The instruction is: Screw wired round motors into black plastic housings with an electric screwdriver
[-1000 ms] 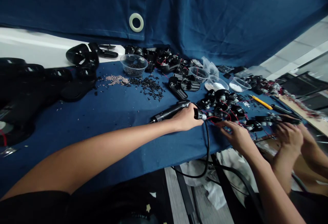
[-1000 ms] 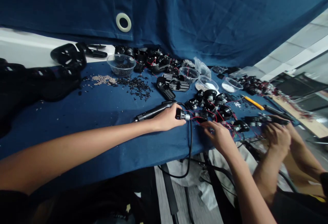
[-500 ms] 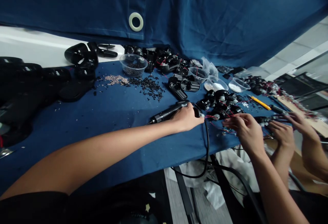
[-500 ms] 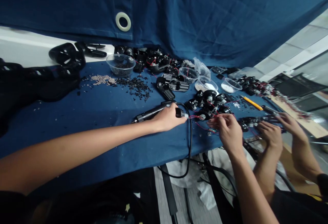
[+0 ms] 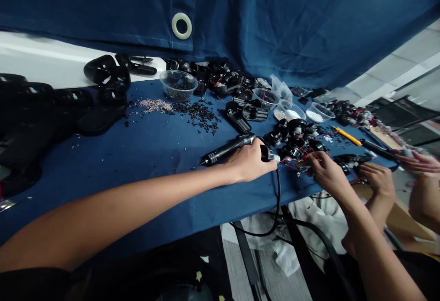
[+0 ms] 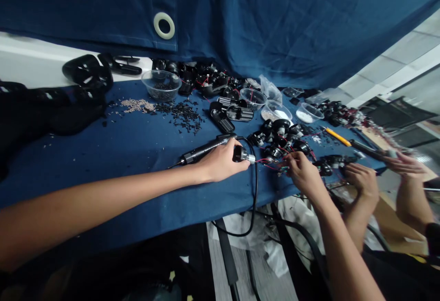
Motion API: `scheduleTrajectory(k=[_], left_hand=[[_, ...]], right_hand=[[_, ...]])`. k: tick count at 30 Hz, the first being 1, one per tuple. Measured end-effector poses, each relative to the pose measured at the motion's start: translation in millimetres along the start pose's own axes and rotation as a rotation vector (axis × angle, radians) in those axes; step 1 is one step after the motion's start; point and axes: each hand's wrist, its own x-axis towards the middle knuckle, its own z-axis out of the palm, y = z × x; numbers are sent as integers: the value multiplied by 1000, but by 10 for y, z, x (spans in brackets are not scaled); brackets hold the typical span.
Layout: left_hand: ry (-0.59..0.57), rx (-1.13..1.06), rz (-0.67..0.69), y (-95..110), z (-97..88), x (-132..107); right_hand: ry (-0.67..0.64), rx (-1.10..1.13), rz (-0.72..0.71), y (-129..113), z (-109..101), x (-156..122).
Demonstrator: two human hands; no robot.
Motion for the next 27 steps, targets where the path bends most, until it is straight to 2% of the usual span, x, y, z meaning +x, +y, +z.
scheduleTrajectory(k=[6,13,18,27], left_hand=[[-16,10,-18,-15,43,21],[-30,25,-26,-13,39,33],[-42,42,-32,-25,66,25],[-65,40,-33,-58,95,40]], right_hand=[[-162,-225,-70,214,-101,-14],[-332,-243,-239,287,-108,4],[-313,-206,-196,359,-101,43],[-208,-26,-53,412,-238,44]])
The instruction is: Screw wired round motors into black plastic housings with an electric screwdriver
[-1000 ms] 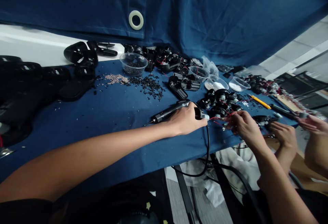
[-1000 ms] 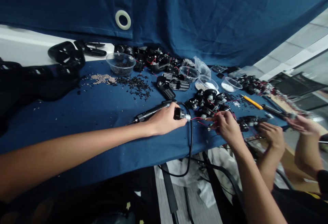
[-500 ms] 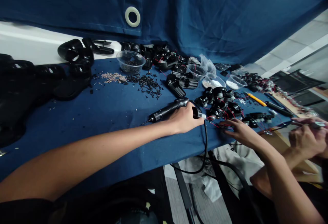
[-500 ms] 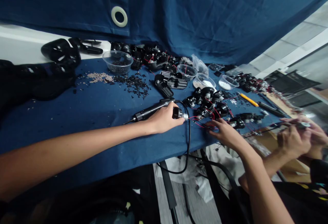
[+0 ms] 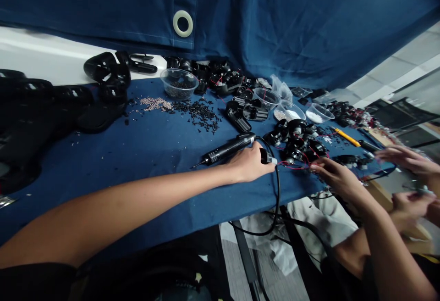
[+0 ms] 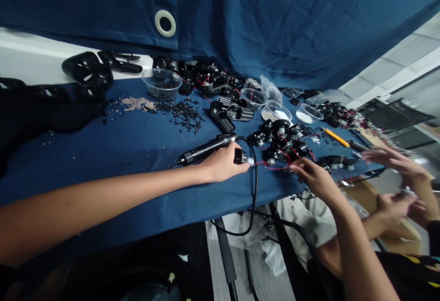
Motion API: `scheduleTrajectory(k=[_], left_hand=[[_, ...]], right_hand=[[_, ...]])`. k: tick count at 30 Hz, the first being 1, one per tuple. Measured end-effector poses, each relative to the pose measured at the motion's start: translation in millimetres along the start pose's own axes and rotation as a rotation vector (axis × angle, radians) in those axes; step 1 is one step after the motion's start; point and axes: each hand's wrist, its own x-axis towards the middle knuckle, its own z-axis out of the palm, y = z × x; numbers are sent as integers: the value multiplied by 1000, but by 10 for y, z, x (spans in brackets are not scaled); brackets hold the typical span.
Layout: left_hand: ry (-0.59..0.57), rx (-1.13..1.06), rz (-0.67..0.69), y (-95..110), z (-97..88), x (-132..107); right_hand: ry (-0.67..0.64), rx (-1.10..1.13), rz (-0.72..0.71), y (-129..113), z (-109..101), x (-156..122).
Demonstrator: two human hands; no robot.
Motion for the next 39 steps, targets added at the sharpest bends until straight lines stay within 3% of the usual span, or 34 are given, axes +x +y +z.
scheduleTrajectory(k=[10,18,22,26,30,39], left_hand=[[-71,-21,91,61,-47,-116],[146,-232,75,38,-202,-191],[119,-361,51,26,-391,-297],[134,-290,37,57,-536,-385],[156,-142,-27,106,-561,-438],[-98,64,58,123,-404,-514]], right_hand=[[201,32,119,-60,60,68],[275,-54,167,-33,48,64],[303,-77,198,-39,61,42],[327,-89,210,-70,89,29],[328,-77,202,-101,104,40],[263,-11,135,-166,35,-39]])
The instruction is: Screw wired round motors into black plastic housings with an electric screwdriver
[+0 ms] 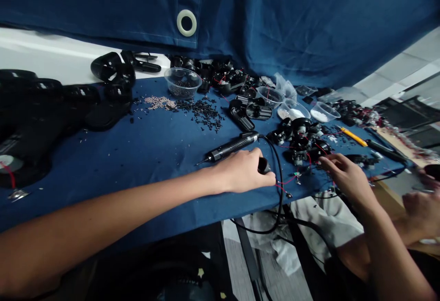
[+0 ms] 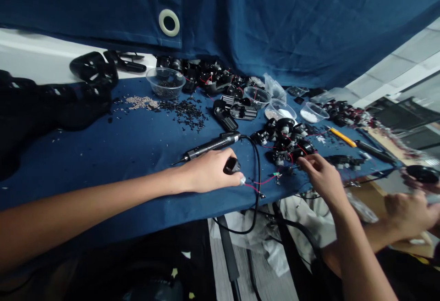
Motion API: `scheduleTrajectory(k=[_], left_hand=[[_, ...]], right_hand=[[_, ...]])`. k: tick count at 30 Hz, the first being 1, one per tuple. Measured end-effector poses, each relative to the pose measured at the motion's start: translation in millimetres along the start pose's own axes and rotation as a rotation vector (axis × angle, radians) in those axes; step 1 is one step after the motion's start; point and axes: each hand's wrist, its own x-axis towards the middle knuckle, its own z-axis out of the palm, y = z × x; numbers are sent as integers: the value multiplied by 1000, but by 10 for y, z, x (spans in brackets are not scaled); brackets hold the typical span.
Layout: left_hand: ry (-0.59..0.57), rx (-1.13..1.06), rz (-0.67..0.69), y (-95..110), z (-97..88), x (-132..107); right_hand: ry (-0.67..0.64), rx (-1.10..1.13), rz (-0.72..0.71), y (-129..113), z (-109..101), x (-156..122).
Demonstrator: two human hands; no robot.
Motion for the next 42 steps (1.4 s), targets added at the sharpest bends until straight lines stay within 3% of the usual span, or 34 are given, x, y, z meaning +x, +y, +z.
scheduleTrajectory(k=[6,15,21,28,31,34,42], left_hand=[[-302,-41,100,88,20,-2],[-234,-26,109,72,158,50],[-27,-159,104,64,285,152],[508,-400,52,-38,201,327],[616,-434,51,-114,180,382],[586,-417,31,-160,207,397],[313,-331,47,-45,313,340]], right_hand=[[-15,29,9,4,5,-33],[-94,-39,-32,91,27,50],[-93,-110,-42,109,40,49],[-98,-111,-27,93,34,15],[-76,-109,-24,84,20,0],[-45,-128,-36,87,8,-9],[-56,-172,-70,142,-10,-16]])
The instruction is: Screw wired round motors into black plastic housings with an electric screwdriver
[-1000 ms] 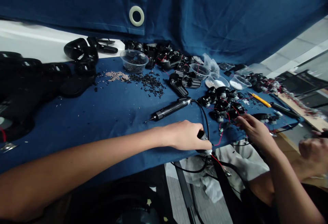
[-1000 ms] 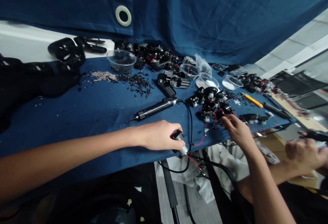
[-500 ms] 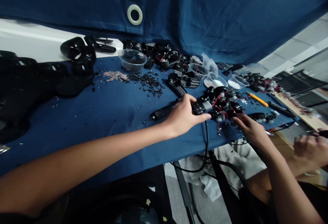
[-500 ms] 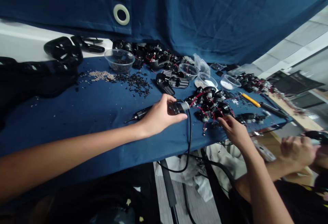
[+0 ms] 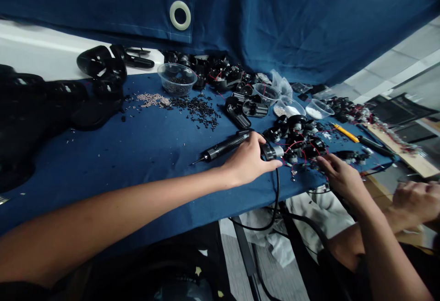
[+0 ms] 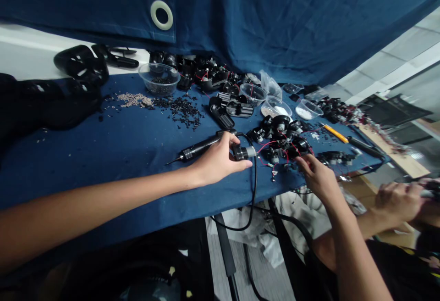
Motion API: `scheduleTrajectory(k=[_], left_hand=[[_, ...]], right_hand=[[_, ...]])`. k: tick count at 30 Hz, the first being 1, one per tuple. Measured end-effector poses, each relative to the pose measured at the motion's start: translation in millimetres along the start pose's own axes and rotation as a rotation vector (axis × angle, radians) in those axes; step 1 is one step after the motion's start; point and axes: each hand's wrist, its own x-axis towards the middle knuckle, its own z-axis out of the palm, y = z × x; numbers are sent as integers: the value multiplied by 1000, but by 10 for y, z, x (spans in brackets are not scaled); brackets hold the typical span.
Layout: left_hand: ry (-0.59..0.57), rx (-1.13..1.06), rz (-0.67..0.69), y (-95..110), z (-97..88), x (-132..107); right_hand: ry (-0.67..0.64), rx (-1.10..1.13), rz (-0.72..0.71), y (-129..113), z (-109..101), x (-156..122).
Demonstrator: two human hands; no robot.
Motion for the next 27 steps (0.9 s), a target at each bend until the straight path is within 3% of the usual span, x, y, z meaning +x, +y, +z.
scheduleTrajectory(k=[8,16,23,27], left_hand=[[-78,13,-28,-6,58,2],[-86,26,-19,4,77,4],[-128,28,-40,12,49,-20],[-128,32,-34,14,32,-31]], right_hand=[[10,-9,10,19,-25,-12],[-131,105,14,-8,-29,-32],[-236,227,8,162,2,-85],[-182,156,-31,243,52,-41]])
